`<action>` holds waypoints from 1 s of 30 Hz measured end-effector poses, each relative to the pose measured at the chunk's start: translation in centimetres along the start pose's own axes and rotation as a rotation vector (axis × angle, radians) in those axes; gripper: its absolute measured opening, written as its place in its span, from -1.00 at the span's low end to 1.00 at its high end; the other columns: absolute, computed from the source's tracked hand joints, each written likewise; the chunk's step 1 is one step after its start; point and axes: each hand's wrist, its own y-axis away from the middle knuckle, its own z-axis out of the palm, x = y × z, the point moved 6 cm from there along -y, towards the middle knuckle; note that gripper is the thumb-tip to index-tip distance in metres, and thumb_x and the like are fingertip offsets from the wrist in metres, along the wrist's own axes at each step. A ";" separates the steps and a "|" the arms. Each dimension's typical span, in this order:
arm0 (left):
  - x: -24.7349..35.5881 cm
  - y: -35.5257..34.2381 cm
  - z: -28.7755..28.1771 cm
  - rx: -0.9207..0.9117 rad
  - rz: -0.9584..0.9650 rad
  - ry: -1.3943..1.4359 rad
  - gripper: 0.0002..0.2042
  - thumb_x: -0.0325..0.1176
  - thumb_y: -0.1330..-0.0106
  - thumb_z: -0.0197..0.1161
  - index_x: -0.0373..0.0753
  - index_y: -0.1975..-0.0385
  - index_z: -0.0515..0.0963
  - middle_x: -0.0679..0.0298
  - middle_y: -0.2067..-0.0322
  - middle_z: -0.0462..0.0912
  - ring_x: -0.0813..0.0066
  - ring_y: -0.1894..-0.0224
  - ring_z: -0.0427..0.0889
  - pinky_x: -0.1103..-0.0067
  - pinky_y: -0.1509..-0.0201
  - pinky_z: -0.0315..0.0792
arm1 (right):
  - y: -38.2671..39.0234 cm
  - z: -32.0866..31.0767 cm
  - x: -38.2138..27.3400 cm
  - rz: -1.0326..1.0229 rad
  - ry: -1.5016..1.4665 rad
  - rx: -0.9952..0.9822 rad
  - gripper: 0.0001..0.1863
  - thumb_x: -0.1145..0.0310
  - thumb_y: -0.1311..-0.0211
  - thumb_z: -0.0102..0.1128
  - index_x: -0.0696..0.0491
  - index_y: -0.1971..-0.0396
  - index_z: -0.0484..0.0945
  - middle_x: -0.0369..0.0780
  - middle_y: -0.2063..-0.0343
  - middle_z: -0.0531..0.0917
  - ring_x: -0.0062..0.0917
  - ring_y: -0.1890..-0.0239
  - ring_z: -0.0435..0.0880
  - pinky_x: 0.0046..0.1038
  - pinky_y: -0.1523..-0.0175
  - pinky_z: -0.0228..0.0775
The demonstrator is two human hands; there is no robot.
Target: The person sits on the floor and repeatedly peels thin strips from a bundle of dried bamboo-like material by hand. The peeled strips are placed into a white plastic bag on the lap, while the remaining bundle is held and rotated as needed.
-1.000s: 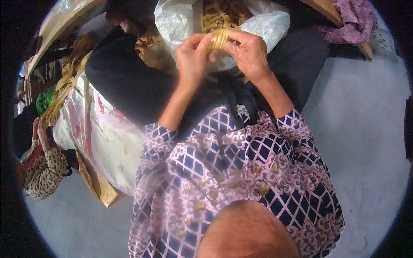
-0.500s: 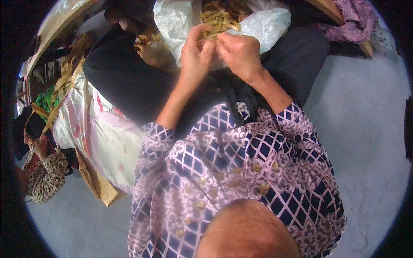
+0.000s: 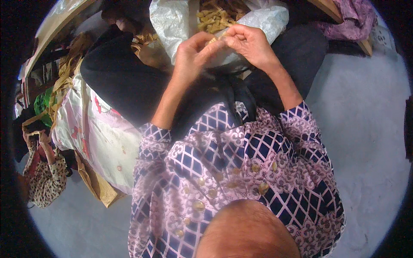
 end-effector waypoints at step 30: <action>-0.1 2.5 1.4 -0.138 -0.455 0.699 -0.76 -0.18 -0.29 0.03 -0.21 0.50 0.42 0.57 0.81 0.17 0.83 0.80 0.06 0.79 0.72 -0.01 | 0.9 0.2 -1.2 0.326 -0.731 0.144 -0.89 0.47 -0.05 0.16 0.03 0.53 0.40 -0.45 0.72 0.33 -0.87 0.77 0.17 -0.79 0.68 -0.06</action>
